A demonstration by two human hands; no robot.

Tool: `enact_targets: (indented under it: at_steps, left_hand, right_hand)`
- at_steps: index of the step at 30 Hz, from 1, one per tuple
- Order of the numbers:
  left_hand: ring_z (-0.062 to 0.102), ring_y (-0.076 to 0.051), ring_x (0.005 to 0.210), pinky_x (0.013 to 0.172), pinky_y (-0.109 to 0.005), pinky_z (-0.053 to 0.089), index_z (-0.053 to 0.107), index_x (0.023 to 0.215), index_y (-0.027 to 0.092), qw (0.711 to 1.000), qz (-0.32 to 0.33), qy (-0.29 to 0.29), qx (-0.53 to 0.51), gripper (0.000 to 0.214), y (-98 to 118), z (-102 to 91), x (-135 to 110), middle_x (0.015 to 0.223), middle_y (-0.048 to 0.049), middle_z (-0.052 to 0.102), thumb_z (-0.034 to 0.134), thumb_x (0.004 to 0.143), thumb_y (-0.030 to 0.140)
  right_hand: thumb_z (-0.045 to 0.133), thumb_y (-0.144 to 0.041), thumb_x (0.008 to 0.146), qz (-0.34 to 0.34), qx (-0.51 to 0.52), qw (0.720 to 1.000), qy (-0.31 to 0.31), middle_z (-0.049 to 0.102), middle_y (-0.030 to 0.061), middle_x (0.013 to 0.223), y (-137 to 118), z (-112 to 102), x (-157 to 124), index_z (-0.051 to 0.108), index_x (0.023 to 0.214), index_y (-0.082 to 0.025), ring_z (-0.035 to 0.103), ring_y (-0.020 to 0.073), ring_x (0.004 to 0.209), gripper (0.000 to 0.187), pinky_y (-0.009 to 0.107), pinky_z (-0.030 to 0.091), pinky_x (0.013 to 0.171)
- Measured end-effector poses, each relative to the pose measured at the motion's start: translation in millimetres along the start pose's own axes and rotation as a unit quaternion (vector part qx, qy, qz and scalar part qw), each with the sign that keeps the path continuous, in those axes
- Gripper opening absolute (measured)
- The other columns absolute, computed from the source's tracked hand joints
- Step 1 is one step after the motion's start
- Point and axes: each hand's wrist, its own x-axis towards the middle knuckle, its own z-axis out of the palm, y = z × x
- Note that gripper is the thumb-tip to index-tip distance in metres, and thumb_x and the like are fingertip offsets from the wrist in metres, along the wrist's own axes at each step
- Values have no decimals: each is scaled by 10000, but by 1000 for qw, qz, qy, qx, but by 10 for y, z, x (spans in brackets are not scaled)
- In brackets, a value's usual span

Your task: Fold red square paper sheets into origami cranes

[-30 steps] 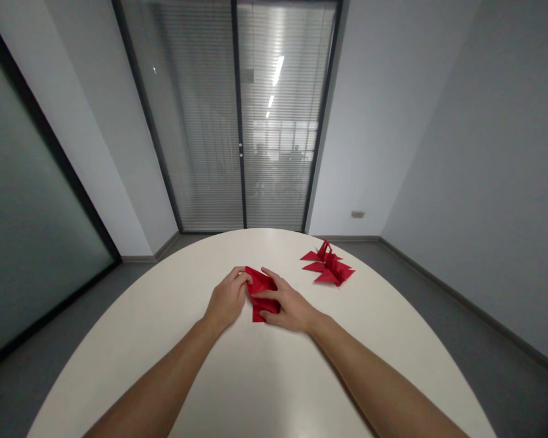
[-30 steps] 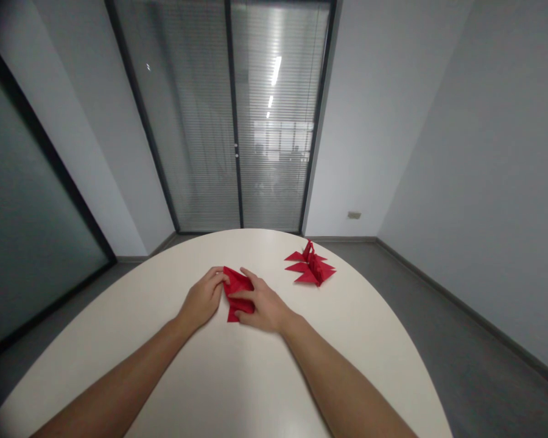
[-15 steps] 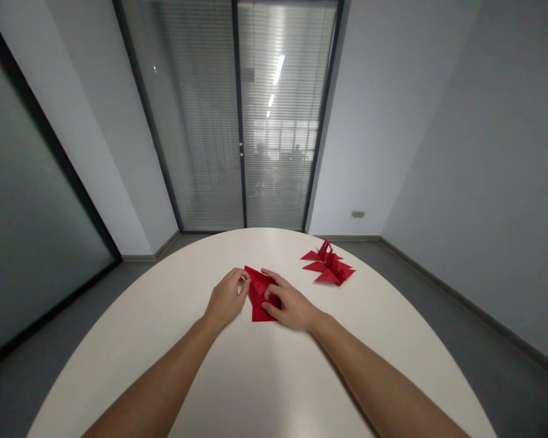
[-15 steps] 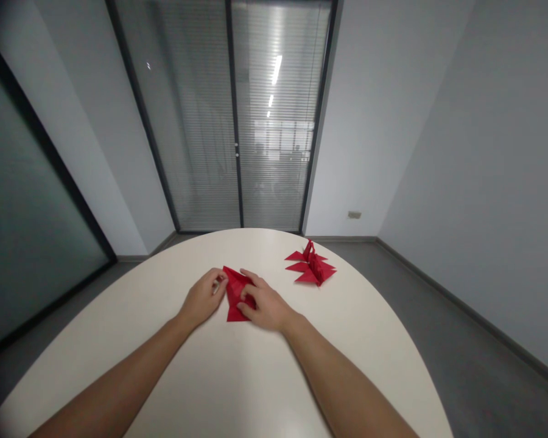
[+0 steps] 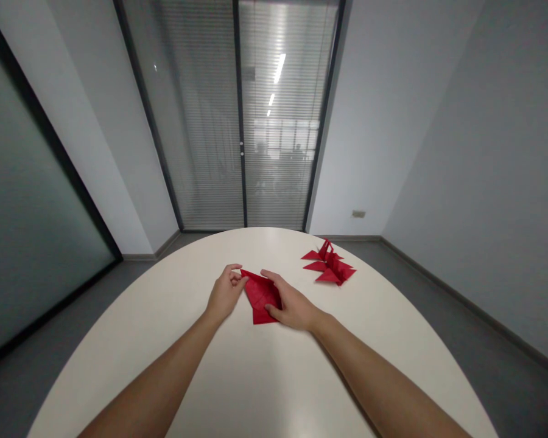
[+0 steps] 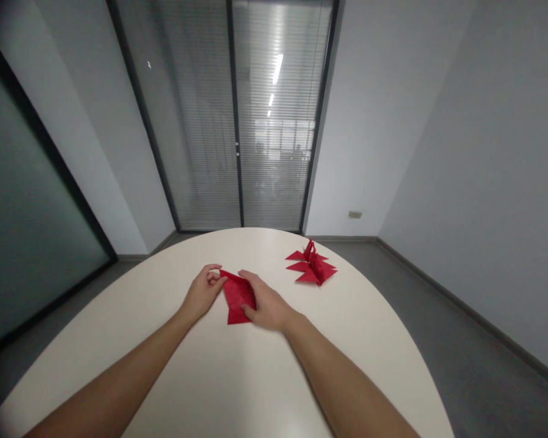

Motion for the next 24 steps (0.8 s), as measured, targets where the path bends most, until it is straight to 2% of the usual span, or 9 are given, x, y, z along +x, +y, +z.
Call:
enact_targets:
  at_steps: [4, 7, 8, 11, 14, 19, 24]
  left_hand:
    - [638, -176, 703, 680, -291, 484, 561, 1078, 209, 997, -6, 34, 69, 250, 66, -25, -9, 781, -2, 657, 586, 878, 357]
    - [612, -180, 737, 695, -300, 471, 555, 1066, 224, 980, 39, 88, 177, 218, 188, -16, -78, 868, -11, 644, 595, 871, 312]
    - [605, -183, 753, 704, -302, 469, 558, 1023, 227, 973, 63, 90, 203, 161, 237, -2, -113, 875, -12, 636, 583, 878, 293]
    - [606, -190, 803, 747, -310, 472, 551, 930, 226, 960, 127, 29, 246, 33, 374, 62, -231, 875, -18, 632, 527, 908, 233]
    - [612, -204, 834, 777, -331, 472, 564, 942, 216, 942, 143, -35, 300, 99, 442, 111, -314, 887, -28, 657, 531, 876, 150]
    - [631, -240, 950, 865, -381, 483, 659, 979, 223, 920, 155, -90, 350, 186, 411, 103, -326, 999, -60, 716, 553, 866, 121]
    - [613, -258, 1048, 954, -425, 470, 732, 977, 215, 909, 198, -145, 338, 254, 425, 108, -310, 1075, -69, 740, 543, 869, 85]
  right_hand:
    - [652, -159, 789, 28, 7, 1000, -10, 433, 136, 1523, 7, 6, -7, 276, 1540, -224, 490, 277, 1344, 842, 473, 403, 1135]
    - [668, -166, 774, 27, 0, 1000, 1, 406, 155, 1542, 25, 18, -5, 295, 1535, -191, 429, 289, 1397, 848, 488, 345, 1176]
    - [673, -171, 771, 27, -3, 1000, 5, 400, 162, 1546, 32, 21, -3, 298, 1534, -181, 413, 293, 1408, 850, 494, 330, 1184]
    - [676, -189, 777, 28, -8, 1000, 12, 388, 176, 1552, 48, 26, -1, 283, 1541, -165, 397, 299, 1420, 859, 503, 316, 1190]
    - [663, -202, 797, 41, -17, 999, 18, 385, 186, 1554, 65, 30, -2, 256, 1549, -156, 410, 297, 1413, 857, 501, 327, 1183]
    - [635, -217, 835, 48, -34, 998, 33, 435, 189, 1521, 108, 52, 0, 241, 1549, -162, 462, 290, 1375, 817, 500, 367, 1155]
    - [611, -182, 835, 28, -60, 997, 41, 493, 166, 1476, 110, 63, 11, 383, 1468, -162, 480, 277, 1359, 673, 480, 377, 1149]
